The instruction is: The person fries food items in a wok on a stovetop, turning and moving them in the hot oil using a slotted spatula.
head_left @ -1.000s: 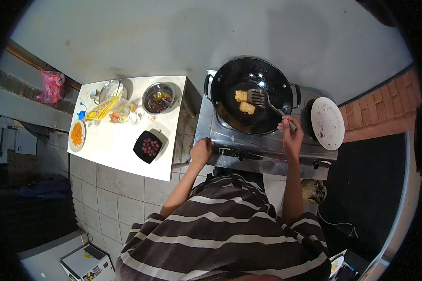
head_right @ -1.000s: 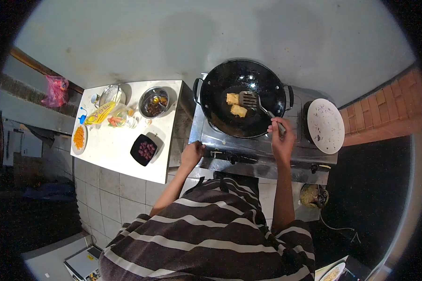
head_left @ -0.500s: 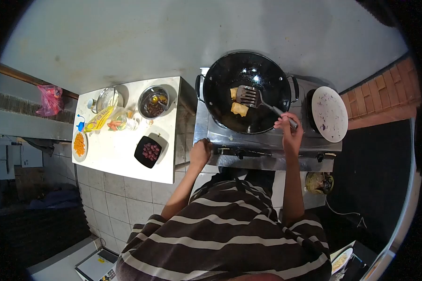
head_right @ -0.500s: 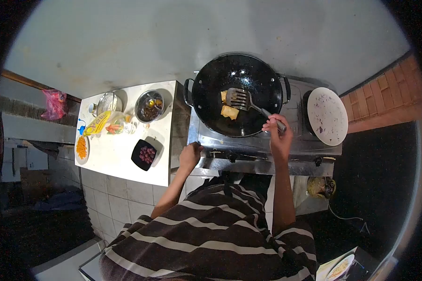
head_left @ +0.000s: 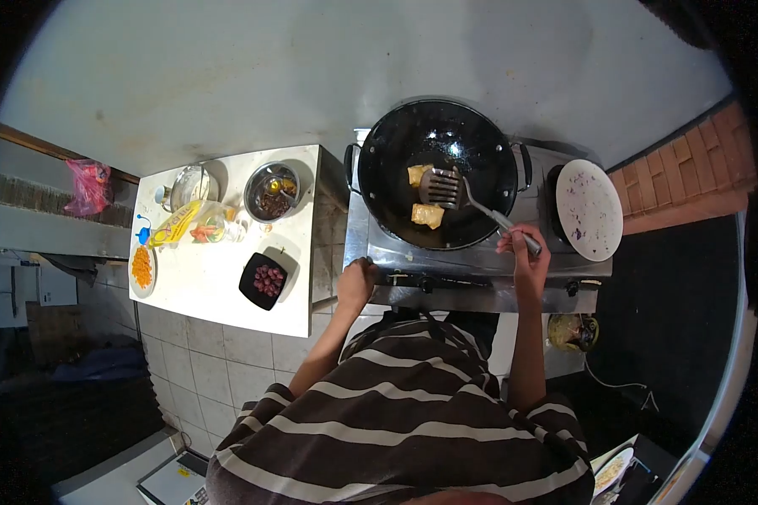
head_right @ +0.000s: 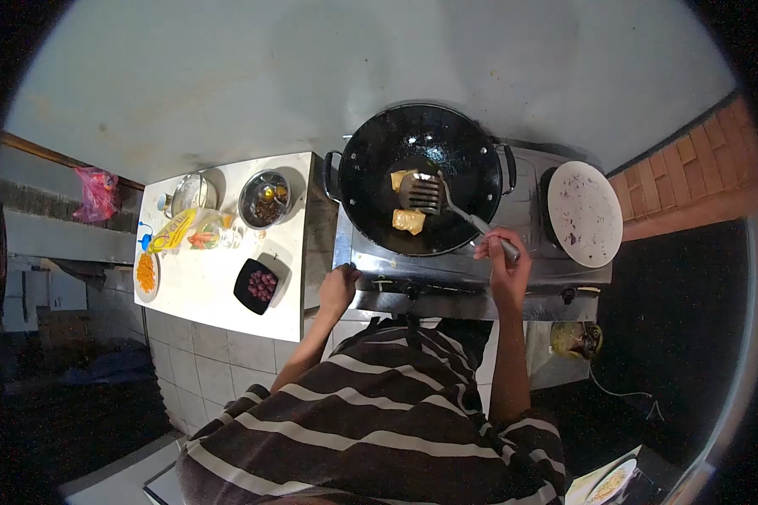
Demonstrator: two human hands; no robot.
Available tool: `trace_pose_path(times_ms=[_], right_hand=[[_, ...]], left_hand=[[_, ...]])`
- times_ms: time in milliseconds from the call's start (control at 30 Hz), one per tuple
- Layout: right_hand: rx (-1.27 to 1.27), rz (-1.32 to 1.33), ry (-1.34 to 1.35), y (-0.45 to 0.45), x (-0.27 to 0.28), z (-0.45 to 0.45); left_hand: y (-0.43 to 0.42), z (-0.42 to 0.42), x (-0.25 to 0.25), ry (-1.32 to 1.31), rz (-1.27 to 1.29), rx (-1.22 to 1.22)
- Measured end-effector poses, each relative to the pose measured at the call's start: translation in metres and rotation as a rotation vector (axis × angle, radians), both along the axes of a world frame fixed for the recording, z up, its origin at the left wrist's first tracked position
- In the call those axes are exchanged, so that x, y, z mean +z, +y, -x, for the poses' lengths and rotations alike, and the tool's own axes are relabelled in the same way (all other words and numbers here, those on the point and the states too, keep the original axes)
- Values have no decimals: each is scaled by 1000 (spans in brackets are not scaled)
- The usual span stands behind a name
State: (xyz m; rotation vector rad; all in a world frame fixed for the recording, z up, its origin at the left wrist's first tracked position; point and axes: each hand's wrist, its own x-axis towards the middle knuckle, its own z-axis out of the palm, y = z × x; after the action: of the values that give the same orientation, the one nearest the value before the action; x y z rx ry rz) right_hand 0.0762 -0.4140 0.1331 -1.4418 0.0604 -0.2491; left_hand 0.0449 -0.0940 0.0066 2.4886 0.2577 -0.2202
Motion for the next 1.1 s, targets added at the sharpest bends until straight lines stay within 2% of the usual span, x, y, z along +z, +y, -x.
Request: trace_pose_path(times_ms=[467,800,1100], right_hand=[[16,9,34,-10,7,8],[3,-39,30,-25,0,13],[-51,33,32,-34,14,18]], left_hand=[[9,-2,-10,54,-9,-38],[7,-2,1,86,30,-10],[11,-4,-4,74,53,-46]])
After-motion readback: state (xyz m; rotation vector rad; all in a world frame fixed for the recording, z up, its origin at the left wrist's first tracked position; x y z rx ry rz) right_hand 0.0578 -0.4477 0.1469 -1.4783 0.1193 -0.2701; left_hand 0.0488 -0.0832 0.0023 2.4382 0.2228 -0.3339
